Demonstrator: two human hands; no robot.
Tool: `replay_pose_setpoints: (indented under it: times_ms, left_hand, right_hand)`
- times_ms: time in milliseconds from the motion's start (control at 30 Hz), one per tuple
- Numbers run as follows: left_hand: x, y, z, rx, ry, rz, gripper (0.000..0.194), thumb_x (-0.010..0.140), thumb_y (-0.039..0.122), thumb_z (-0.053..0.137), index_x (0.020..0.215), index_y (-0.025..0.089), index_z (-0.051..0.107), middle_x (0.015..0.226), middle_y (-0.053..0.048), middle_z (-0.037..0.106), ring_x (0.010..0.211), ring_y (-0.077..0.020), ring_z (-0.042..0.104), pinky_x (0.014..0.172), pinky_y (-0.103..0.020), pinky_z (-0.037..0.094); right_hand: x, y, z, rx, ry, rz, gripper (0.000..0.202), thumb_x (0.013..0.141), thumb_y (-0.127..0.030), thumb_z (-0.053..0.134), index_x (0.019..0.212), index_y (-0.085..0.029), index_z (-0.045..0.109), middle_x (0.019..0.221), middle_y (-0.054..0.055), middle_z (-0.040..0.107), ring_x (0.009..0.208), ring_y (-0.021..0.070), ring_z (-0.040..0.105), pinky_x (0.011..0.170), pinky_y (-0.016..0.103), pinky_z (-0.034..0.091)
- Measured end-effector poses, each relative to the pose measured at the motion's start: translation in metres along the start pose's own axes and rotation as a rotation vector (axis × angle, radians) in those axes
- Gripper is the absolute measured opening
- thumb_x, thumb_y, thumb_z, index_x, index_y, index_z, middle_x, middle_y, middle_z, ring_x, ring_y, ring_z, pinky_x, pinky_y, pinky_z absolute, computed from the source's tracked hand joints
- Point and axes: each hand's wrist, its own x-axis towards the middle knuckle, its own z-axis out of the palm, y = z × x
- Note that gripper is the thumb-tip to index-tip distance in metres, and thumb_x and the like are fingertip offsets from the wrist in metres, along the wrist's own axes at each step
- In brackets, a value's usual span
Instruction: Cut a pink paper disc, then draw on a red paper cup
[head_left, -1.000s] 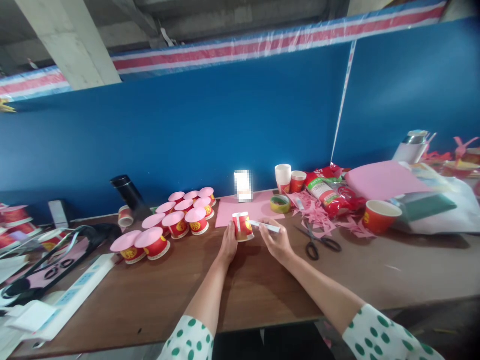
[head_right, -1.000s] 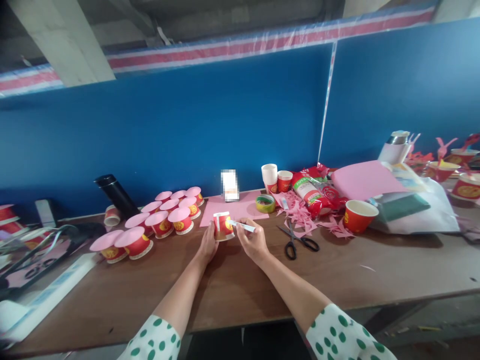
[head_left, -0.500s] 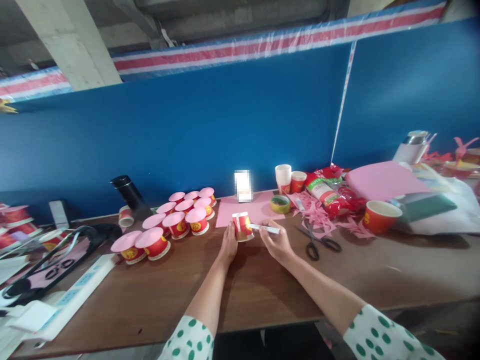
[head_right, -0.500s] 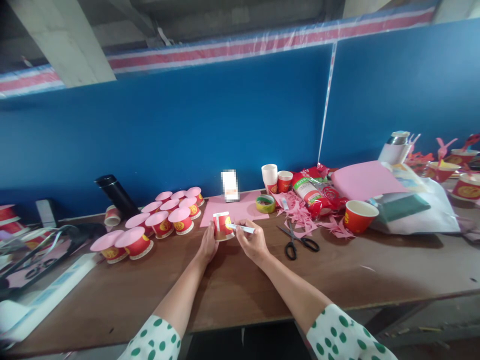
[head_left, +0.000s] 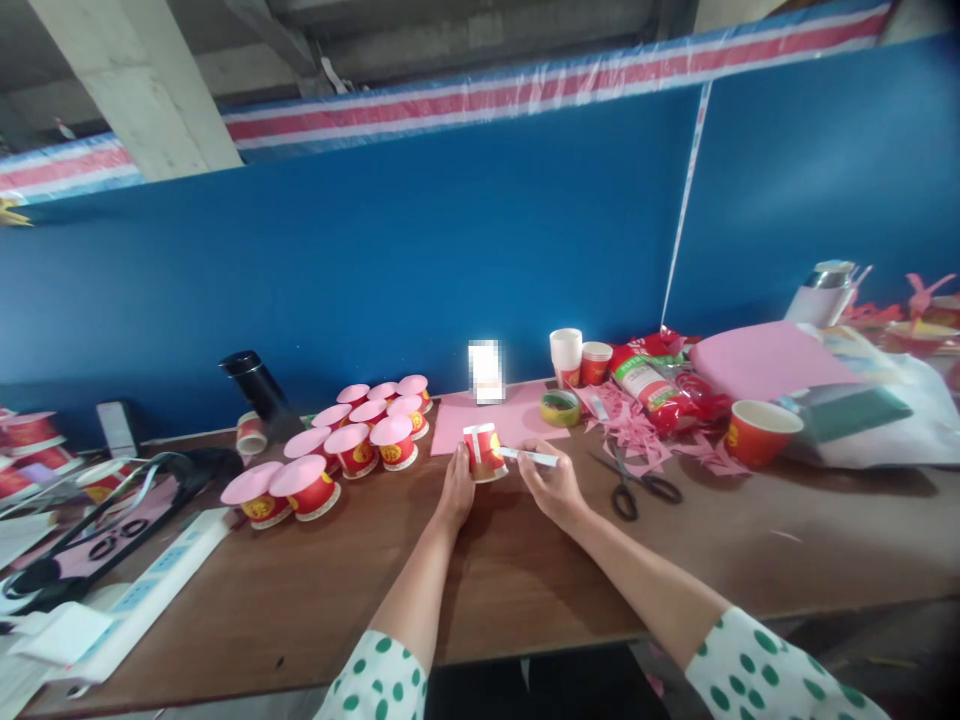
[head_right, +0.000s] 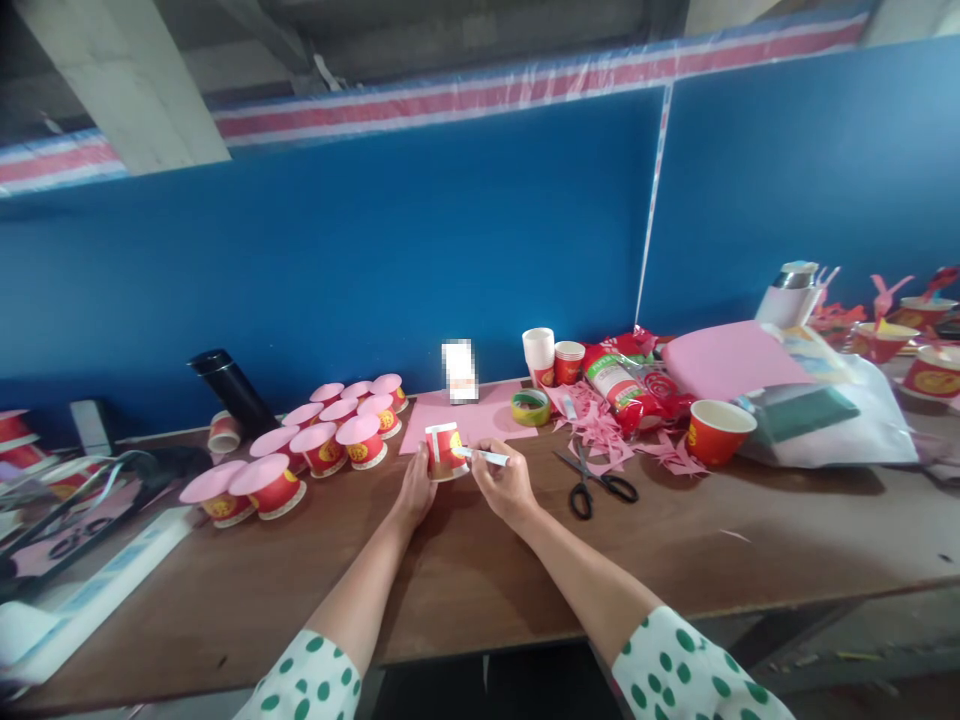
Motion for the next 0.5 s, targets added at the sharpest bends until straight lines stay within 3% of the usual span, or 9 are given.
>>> replay_pose_setpoints:
  times_ms: [133, 267, 500]
  left_hand:
    - [0.000, 0.004, 0.000, 0.039, 0.021, -0.059, 0.039, 0.083, 0.027, 0.045, 0.115, 0.007, 0.054, 0.135, -0.018, 0.040, 0.130, -0.0269, 0.029, 0.108, -0.036, 0.021]
    - [0.000, 0.008, -0.001, 0.039, 0.027, -0.044, 0.038, 0.082, 0.030, 0.046, 0.111, 0.008, 0.056, 0.132, -0.018, 0.044, 0.129, -0.0265, 0.030, 0.107, -0.036, 0.022]
    - [-0.003, 0.013, 0.006, -0.268, -0.124, 0.002, 0.047, 0.086, 0.046, 0.034, 0.108, 0.012, 0.057, 0.111, -0.014, 0.061, 0.105, -0.0238, 0.056, 0.091, -0.036, 0.044]
  right_hand:
    - [0.000, 0.002, 0.000, -0.005, 0.009, -0.005, 0.020, 0.082, -0.031, 0.047, 0.079, -0.016, 0.060, 0.062, 0.000, 0.056, 0.050, 0.0106, 0.045, 0.048, 0.021, 0.037]
    - [0.001, 0.000, -0.001, 0.027, 0.007, 0.006, 0.021, 0.082, -0.032, 0.047, 0.079, -0.016, 0.060, 0.065, 0.002, 0.060, 0.052, 0.0113, 0.047, 0.049, 0.022, 0.039]
    - [0.002, 0.001, 0.000, 0.166, 0.114, 0.045, 0.021, 0.083, -0.032, 0.048, 0.079, -0.015, 0.059, 0.068, 0.003, 0.061, 0.062, 0.0146, 0.054, 0.057, 0.024, 0.042]
